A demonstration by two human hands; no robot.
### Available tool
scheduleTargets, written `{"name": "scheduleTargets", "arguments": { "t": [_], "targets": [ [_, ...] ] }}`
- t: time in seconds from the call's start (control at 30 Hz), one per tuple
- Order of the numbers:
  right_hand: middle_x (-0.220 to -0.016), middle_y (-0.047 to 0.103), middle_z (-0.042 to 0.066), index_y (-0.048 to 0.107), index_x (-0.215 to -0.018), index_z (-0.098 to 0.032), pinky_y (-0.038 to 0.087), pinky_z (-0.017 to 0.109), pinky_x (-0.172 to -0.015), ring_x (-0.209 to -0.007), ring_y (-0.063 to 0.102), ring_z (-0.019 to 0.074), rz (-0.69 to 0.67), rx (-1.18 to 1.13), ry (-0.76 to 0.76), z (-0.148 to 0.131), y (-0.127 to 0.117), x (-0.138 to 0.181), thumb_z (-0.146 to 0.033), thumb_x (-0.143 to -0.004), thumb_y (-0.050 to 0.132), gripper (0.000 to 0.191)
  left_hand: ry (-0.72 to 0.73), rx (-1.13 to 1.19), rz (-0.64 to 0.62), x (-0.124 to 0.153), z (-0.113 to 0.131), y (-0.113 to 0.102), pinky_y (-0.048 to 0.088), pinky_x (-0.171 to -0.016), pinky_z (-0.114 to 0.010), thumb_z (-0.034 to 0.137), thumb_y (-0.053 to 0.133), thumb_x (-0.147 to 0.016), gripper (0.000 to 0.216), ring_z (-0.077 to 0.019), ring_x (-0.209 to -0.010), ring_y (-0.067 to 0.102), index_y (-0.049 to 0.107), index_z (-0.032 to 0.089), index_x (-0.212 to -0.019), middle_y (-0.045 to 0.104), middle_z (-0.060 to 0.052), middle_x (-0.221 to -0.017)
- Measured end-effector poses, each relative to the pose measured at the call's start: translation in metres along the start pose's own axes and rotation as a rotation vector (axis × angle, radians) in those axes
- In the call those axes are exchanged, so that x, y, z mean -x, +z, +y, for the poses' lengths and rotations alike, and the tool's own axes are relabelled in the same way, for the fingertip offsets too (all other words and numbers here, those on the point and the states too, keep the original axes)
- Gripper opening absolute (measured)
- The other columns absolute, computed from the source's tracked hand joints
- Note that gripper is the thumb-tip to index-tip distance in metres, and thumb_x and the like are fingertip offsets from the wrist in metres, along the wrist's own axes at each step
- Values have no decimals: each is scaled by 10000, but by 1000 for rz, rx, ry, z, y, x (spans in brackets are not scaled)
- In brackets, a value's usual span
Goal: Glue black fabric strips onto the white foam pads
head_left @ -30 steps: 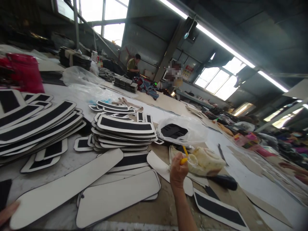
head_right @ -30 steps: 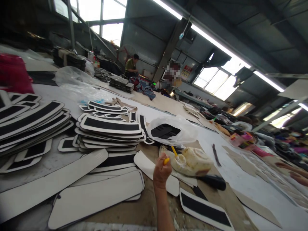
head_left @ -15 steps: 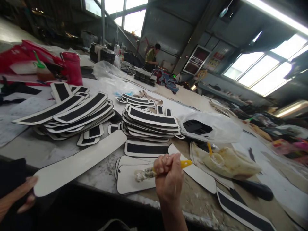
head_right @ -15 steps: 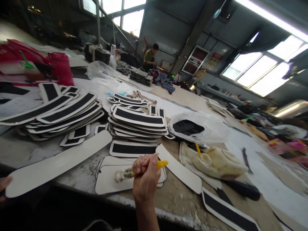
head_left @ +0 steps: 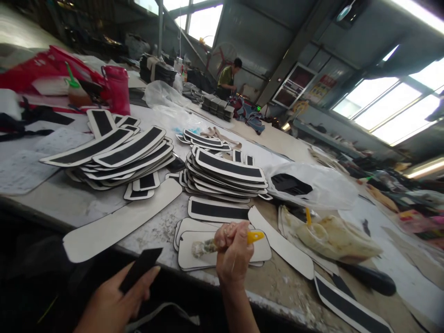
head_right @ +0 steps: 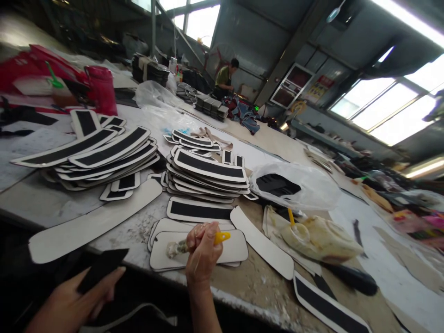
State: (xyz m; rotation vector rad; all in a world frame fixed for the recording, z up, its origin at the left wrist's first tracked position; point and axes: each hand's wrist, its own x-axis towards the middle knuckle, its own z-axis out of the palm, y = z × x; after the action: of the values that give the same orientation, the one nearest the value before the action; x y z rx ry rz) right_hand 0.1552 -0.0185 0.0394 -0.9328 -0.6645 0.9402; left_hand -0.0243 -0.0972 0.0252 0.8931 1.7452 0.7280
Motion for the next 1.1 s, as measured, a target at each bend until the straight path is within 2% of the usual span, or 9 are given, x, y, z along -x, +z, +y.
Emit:
{"name": "scheduleTargets", "arguments": {
  "t": [0.1, 0.2, 0.37, 0.6, 0.73, 0.8, 0.9, 1.0, 1.1],
  "targets": [
    [-492, 272, -90, 320, -592, -195, 274, 169, -378, -397, 303, 64, 4, 9, -17, 1, 2, 2, -463, -914, 374, 423, 74, 36, -141, -13, 20, 35, 275, -353, -220, 627, 535, -650, 431, -107, -319, 410, 502, 202, -585, 529, 37, -422],
    [-476, 280, -89, 343, -594, -196, 255, 166, -365, -386, 308, 66, -24, 33, -51, 5, 0, 4, -468, -912, 373, 419, 86, 61, -239, -27, 29, 51, 220, -320, -202, 543, 519, -657, 351, -103, -280, 387, 467, 204, -578, 520, 32, -394],
    [-496, 327, -68, 354, -583, -196, 244, 187, -380, -414, 328, 76, -86, 188, -192, 5, -26, -4, -417, -907, 417, 397, 62, 77, -261, -34, 21, 52, 198, -306, -183, 543, 500, -676, 349, -83, -292, 358, 490, 197, -631, 513, 44, -416],
    [-514, 341, -58, 355, -570, -203, 291, 233, -446, -458, 354, 96, 11, 584, -426, -15, -96, -40, -465, -895, 409, 421, 78, 125, -213, -32, 16, 55, 210, -336, -186, 565, 564, -635, 386, -72, -288, 355, 493, 191, -572, 502, 47, -411],
    [-515, 369, -50, 387, -573, -202, 307, 246, -472, -472, 365, 104, 67, 705, -486, -30, -114, -51, -493, -881, 418, 425, 40, 103, -222, -30, 18, 54, 186, -352, -187, 604, 595, -585, 433, -74, -288, 297, 472, 199, -495, 368, 68, -297],
    [-525, 370, -48, 399, -588, -201, 301, 245, -469, -477, 365, 106, 78, 691, -519, -37, -107, -47, -474, -890, 417, 407, 45, 77, -240, -31, 17, 52, 199, -357, -194, 642, 575, -584, 464, -79, -284, 280, 476, 201, -479, 350, 60, -265],
    [-530, 342, -54, 386, -589, -199, 284, 233, -451, -476, 365, 102, 66, 484, -528, -43, -74, -29, -418, -910, 417, 390, 46, 52, -254, -33, 14, 51, 223, -363, -204, 691, 521, -606, 513, -89, -281, 301, 494, 194, -483, 398, 33, -276],
    [-514, 320, -63, 354, -581, -197, 267, 212, -413, -439, 344, 90, -4, 134, -351, -33, -27, -5, -386, -929, 390, 398, 66, 78, -268, -33, 15, 49, 240, -374, -206, 705, 479, -643, 544, -91, -296, 330, 510, 181, -501, 438, 20, -303],
    [-497, 329, -71, 362, -602, -196, 276, 197, -400, -416, 326, 81, -39, -66, -124, -9, 8, 14, -415, -933, 360, 397, 102, 95, -294, -32, 18, 46, 250, -385, -208, 700, 449, -674, 555, -92, -313, 358, 518, 173, -518, 466, 14, -328]
  ]
}}
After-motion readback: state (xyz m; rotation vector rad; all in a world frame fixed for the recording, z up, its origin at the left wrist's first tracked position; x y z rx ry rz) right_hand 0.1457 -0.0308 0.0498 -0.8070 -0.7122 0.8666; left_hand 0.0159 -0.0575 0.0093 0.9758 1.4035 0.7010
